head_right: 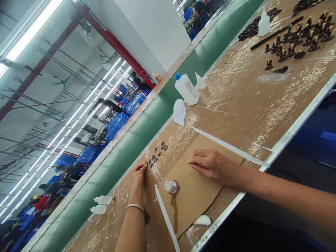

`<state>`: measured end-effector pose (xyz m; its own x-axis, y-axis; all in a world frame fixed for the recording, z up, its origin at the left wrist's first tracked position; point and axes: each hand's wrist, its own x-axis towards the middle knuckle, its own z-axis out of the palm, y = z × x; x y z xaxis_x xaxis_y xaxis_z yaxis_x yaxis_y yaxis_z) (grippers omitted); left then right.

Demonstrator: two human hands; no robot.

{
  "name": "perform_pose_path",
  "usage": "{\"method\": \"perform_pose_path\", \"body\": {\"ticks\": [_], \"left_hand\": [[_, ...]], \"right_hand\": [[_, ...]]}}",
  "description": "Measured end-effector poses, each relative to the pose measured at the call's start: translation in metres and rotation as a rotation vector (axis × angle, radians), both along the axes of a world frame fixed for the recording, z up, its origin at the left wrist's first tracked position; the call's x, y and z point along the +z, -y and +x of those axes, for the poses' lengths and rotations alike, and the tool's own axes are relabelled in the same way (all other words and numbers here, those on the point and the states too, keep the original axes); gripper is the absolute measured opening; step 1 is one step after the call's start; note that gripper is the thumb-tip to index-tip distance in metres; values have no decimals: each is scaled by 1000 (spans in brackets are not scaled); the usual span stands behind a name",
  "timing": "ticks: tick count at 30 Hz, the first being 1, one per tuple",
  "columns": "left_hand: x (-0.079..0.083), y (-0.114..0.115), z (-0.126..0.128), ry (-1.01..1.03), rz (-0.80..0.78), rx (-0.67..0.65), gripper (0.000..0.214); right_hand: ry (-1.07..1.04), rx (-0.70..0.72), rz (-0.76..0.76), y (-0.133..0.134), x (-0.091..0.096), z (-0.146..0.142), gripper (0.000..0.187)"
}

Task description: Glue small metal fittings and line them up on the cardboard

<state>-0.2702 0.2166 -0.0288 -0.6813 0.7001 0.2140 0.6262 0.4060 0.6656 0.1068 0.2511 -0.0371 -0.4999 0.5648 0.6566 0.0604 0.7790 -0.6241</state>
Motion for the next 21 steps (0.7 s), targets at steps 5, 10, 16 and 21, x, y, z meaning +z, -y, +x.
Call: {"method": "perform_pose_path", "body": {"ticks": [5, 10, 16, 21], "left_hand": [[33, 45, -7, 89, -63, 50, 26], [66, 165, -18, 50, -133, 257, 16], [47, 256, -3, 20, -193, 308, 7], [37, 251, 10, -110, -165, 203, 21]], "right_hand": [[15, 20, 3, -2, -4, 3, 24], [-17, 24, -39, 2, -1, 1, 20], [-4, 11, -17, 4, -4, -2, 20], [60, -25, 20, 3, -7, 2, 20]]}}
